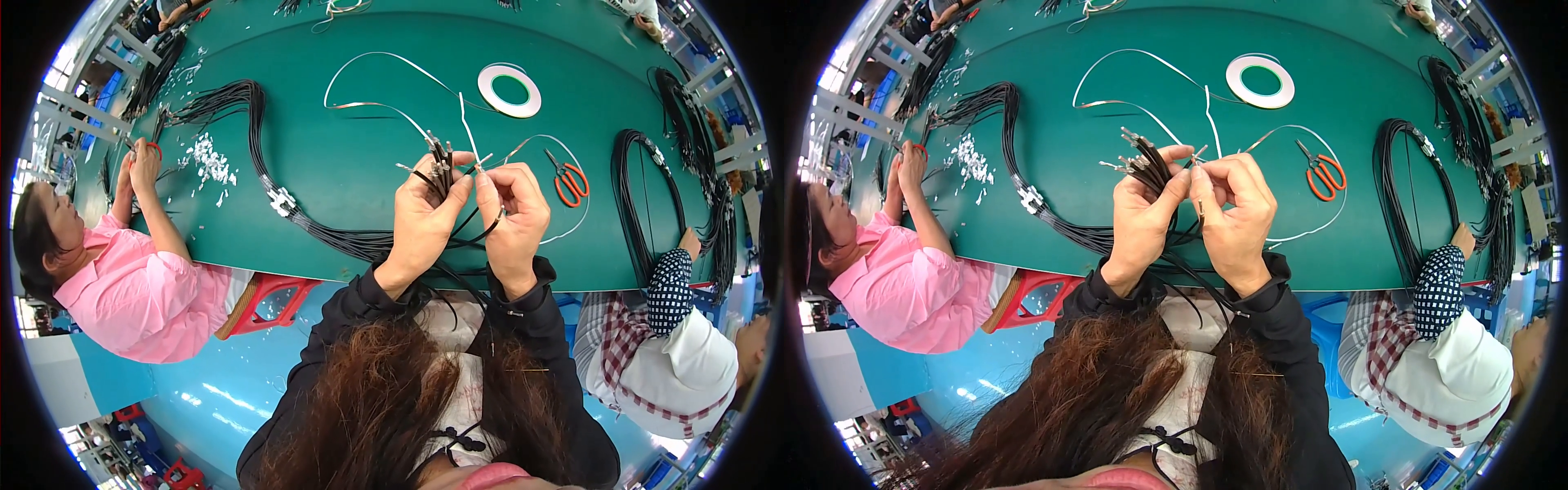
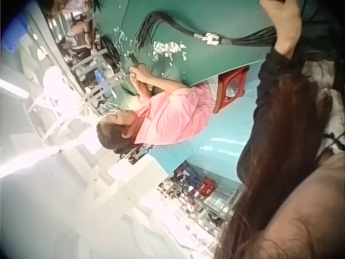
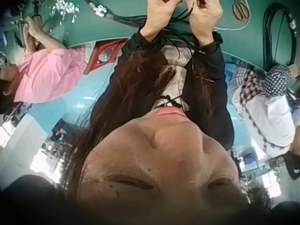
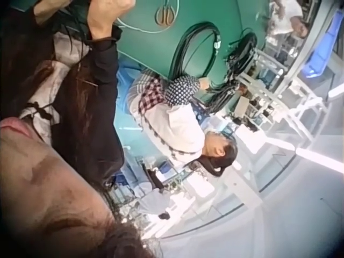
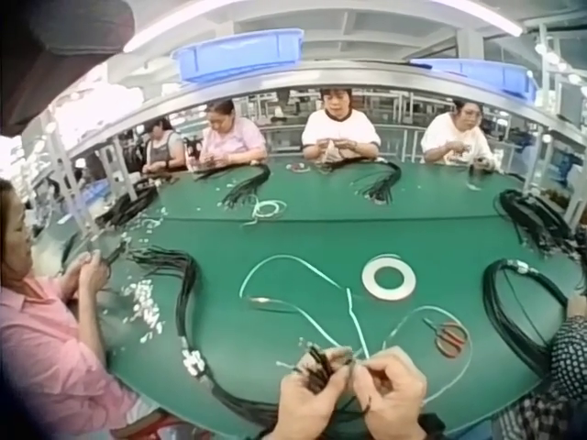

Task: The person wraps white tape around the ends of black wires by hand, handling the wires one at a time while holding the bundle. After taping each wire, the person tears the tape and repeats the process on the next wire.

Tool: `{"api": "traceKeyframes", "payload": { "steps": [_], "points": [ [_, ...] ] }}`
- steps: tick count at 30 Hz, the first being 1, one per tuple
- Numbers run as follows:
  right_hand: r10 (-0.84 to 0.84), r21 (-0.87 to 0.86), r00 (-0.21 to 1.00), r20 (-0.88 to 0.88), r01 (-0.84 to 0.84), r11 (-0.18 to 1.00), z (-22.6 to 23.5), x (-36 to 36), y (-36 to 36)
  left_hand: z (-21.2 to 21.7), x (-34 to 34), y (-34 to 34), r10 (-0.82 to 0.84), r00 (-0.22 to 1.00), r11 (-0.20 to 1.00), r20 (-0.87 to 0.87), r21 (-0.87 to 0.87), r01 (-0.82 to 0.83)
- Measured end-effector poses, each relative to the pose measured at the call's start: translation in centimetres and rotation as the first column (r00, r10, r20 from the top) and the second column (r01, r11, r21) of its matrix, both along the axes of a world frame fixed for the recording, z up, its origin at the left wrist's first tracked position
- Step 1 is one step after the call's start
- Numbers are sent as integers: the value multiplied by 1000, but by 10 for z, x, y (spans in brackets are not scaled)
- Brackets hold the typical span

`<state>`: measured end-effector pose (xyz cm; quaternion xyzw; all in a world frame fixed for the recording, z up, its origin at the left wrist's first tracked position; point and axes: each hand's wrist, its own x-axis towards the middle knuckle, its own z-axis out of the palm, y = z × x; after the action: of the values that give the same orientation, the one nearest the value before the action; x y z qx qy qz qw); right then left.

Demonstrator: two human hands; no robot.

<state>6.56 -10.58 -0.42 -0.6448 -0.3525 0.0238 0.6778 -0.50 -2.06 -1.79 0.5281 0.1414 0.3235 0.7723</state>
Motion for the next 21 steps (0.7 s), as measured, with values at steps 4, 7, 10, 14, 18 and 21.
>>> {"api": "traceKeyframes", "payload": {
  "steps": [4, 7, 10, 14, 18, 21],
  "points": [
    [-27, 0, 999, 20, 27, 1000, -2, 2, 0, -9, 5, 1, 44, 999, 995, -30, 96, -41],
    [-81, 3, 993, 90, 81, 997, -3, 3, 1, -9, 5, 1, 96, 993, 983, -62, 162, -85],
    [-96, 4, 985, 140, 97, 995, 2, 0, -1, -6, 4, 1, 138, 985, 973, -102, 197, -116],
    [-97, 16, 991, 96, 95, 995, -1, 1, 0, -6, 3, 2, 134, 987, 969, -91, 221, -111],
    [-94, 24, 992, 89, 92, 995, -1, 3, 1, -6, 2, 0, 160, 983, 954, -88, 269, -131],
    [-87, 25, 993, 83, 85, 996, -2, 4, 1, -8, 3, 1, 157, 984, 949, -86, 290, -126]
  ]
}}
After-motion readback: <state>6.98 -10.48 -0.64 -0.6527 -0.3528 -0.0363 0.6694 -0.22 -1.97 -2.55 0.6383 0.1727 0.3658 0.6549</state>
